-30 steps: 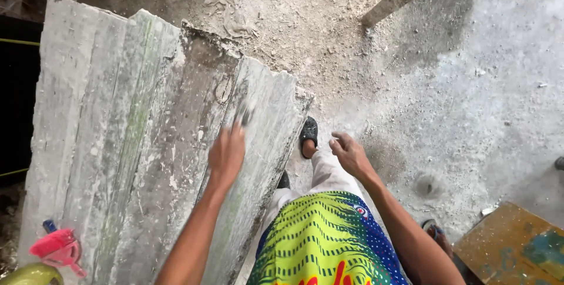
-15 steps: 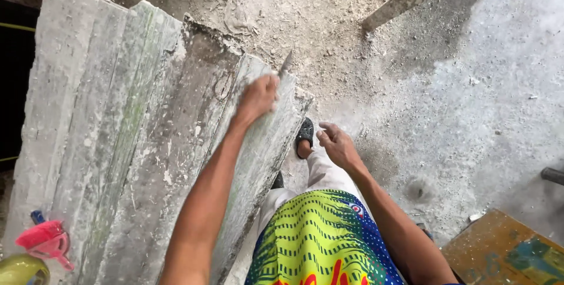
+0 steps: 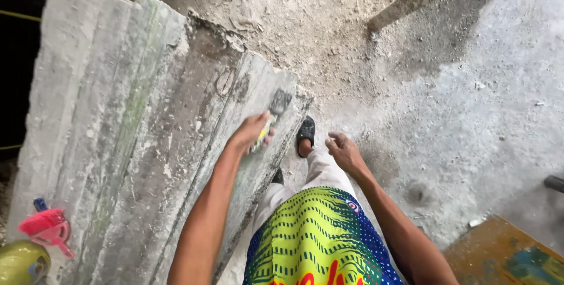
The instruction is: Scraping and cleaning a mold followed by mixing fiberglass strands into a liquid inside a large metal drum.
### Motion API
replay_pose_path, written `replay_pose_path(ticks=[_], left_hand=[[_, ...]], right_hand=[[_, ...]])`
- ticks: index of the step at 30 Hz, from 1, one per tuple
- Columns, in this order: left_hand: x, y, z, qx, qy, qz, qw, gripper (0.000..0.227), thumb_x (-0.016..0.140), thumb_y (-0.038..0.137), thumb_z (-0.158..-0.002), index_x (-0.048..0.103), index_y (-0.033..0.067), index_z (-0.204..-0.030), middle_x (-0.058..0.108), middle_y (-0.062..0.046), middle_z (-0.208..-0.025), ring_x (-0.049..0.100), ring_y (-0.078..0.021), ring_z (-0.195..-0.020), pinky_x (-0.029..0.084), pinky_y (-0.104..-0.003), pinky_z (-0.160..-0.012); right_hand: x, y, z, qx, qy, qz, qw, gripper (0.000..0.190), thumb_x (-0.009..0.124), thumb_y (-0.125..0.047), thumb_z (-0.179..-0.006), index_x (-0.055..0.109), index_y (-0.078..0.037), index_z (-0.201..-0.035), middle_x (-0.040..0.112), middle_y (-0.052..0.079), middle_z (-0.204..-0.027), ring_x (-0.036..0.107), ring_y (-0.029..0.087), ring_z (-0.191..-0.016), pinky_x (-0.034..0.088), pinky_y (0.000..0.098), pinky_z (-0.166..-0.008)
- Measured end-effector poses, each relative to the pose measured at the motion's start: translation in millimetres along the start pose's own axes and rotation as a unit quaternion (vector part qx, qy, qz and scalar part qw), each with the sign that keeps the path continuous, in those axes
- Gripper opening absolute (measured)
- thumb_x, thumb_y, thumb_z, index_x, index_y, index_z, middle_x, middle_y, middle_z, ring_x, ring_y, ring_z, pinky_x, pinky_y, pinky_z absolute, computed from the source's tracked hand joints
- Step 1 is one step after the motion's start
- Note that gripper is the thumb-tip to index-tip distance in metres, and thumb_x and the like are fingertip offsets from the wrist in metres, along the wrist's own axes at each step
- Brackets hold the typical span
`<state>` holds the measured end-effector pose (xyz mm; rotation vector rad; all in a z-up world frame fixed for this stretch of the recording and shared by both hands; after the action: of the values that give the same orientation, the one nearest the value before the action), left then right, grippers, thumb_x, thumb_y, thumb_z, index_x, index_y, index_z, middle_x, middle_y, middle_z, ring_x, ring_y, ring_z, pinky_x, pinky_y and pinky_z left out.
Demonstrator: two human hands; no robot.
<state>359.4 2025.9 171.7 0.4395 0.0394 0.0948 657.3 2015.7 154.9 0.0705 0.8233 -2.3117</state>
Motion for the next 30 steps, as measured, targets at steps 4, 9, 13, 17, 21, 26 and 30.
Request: replay_pose_path(ticks=[4, 9, 13, 17, 21, 26, 30], left_hand=[[-1.7, 1.2, -19.0, 0.000, -0.006, 0.033, 0.999, 0.044, 0.056, 0.041, -0.105, 0.058, 0.0055, -0.131, 0.071, -0.018, -0.082, 0.066, -0.0211, -0.050, 0.059, -0.032, -0.040], [25.3, 42.4, -62.4, 0.079, -0.029, 0.138, 0.987, 0.040, 0.054, 0.051, -0.103, 0.056, 0.0109, -0.111, 0.072, -0.014, -0.080, 0.065, -0.0165, -0.048, 0.057, -0.028, -0.037], [-3.7, -8.6, -25.9, 0.079, 0.036, 0.065, 0.994, 0.047, 0.050, 0.051, -0.104, 0.060, 0.0057, -0.114, 0.071, -0.015, -0.079, 0.066, -0.0176, -0.050, 0.058, -0.029, -0.039], [-51.9, -126.1, 2.6, 0.046, 0.109, 0.028, 0.993, 0.043, 0.062, 0.047, -0.101, 0.064, 0.0048, -0.109, 0.071, -0.017, -0.074, 0.066, -0.0222, -0.045, 0.056, -0.032, -0.037], [-78.9, -203.9, 70.3, 0.038, 0.206, 0.058, 0.976, 0.039, 0.061, 0.039, -0.102, 0.063, 0.0014, -0.109, 0.068, -0.017, -0.073, 0.065, -0.0215, -0.046, 0.054, -0.029, -0.040], [-58.2, -304.1, 172.3, 0.017, 0.332, 0.071, 0.940, 0.041, 0.063, 0.042, -0.099, 0.067, 0.0076, -0.121, 0.073, -0.014, -0.081, 0.071, -0.0253, -0.067, 0.056, -0.037, -0.060], [-29.8, -332.3, 240.4, 0.052, 0.370, 0.131, 0.918, 0.054, 0.058, 0.038, -0.098, 0.053, 0.0077, -0.142, 0.070, -0.012, -0.111, 0.071, -0.0217, -0.095, 0.058, -0.038, -0.080]], right_hand=[[-2.0, 15.8, -6.6, 0.001, 0.006, -0.014, 1.000, 0.052, 0.061, -0.041, -0.100, 0.063, -0.007, -0.140, 0.078, 0.016, -0.099, 0.075, 0.027, -0.097, 0.056, 0.0442, -0.088], [-9.5, 5.1, -0.1, 0.012, 0.018, -0.043, 0.999, 0.055, 0.059, -0.039, -0.103, 0.058, -0.003, -0.145, 0.076, 0.020, -0.112, 0.073, 0.030, -0.100, 0.055, 0.0441, -0.088], [-13.8, -7.8, 3.9, 0.007, 0.027, -0.076, 0.997, 0.052, 0.057, -0.033, -0.106, 0.055, 0.001, -0.146, 0.072, 0.026, -0.119, 0.071, 0.036, -0.105, 0.056, 0.0456, -0.091], [-4.7, 0.0, 5.4, -0.010, -0.011, -0.036, 0.999, 0.058, 0.057, -0.037, -0.105, 0.054, 0.003, -0.146, 0.072, 0.027, -0.120, 0.071, 0.039, -0.108, 0.056, 0.0493, -0.092], [25.3, -29.7, -14.9, -0.050, -0.045, 0.048, 0.997, 0.058, 0.057, -0.041, -0.102, 0.057, -0.002, -0.145, 0.075, 0.022, -0.117, 0.073, 0.035, -0.106, 0.054, 0.0501, -0.095], [81.9, -70.2, -13.2, -0.135, -0.059, 0.147, 0.978, 0.049, 0.057, -0.039, -0.100, 0.064, -0.010, -0.140, 0.078, 0.016, -0.099, 0.072, 0.035, -0.103, 0.052, 0.0507, -0.095], [162.7, -104.3, 46.2, -0.193, -0.176, 0.218, 0.940, 0.052, 0.048, -0.034, -0.104, 0.051, -0.001, -0.144, 0.063, 0.029, -0.130, 0.069, 0.035, -0.109, 0.065, 0.0427, -0.081]])
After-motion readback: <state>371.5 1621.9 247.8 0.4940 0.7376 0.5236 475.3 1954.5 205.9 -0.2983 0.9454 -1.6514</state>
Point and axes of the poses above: each hand's wrist, its own z-axis away from the middle knuckle, its own x-axis out of the palm, y = z × x, the point moved 4 cm from there along -z, towards the middle knuckle
